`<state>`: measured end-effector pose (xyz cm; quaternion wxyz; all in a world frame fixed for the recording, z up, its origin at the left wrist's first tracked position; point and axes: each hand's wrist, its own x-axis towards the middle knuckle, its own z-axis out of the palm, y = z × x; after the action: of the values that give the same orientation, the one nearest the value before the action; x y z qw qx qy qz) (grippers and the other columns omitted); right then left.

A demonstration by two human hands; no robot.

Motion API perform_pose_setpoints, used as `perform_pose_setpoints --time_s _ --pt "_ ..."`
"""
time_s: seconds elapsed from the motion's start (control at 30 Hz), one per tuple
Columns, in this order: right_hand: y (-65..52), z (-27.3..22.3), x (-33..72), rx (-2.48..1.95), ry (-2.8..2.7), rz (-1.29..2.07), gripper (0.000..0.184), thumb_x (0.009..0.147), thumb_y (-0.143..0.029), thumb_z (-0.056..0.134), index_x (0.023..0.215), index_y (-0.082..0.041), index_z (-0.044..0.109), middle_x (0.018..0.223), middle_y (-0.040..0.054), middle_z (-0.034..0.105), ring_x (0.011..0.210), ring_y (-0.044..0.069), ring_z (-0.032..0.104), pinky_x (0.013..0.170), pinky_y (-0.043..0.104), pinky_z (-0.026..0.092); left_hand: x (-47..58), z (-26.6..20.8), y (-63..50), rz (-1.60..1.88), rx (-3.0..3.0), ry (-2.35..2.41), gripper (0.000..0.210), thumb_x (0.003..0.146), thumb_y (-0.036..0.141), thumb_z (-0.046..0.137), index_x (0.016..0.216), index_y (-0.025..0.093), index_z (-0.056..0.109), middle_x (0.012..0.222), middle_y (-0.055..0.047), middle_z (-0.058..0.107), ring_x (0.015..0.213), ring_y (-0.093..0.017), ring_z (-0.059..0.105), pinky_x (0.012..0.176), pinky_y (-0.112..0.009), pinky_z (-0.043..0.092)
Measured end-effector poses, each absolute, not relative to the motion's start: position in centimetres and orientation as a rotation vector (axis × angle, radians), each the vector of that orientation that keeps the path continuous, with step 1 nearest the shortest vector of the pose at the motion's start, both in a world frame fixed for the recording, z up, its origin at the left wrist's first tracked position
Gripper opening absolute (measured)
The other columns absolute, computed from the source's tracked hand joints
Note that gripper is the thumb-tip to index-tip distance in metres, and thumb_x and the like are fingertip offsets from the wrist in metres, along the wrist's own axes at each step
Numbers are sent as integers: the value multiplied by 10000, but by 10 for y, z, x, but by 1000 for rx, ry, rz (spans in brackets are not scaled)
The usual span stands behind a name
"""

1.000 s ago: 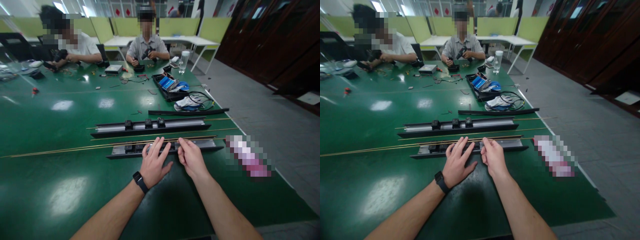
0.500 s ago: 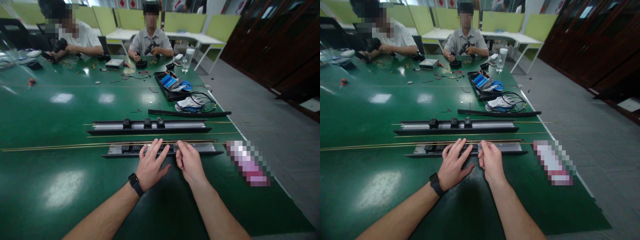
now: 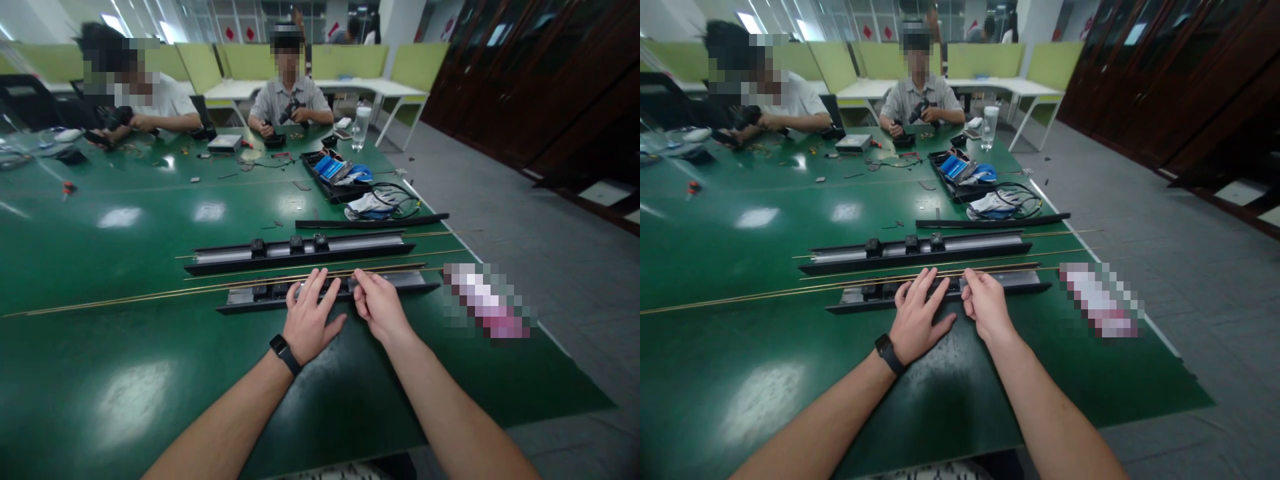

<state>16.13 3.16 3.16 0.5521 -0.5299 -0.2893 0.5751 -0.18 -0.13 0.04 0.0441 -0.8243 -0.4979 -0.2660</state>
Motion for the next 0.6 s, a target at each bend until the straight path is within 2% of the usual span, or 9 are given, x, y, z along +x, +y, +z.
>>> perform_pose_setpoints --time_s 0.6 --pt "40 28 167 -1197 -766 1354 291 810 -407 760 847 -159 611 487 -53 546 269 52 369 262 155 173 0 -2 4 -885 -2487 -1478 691 877 486 608 1499 254 416 1616 -127 324 1497 -293 280 1148 -505 235"
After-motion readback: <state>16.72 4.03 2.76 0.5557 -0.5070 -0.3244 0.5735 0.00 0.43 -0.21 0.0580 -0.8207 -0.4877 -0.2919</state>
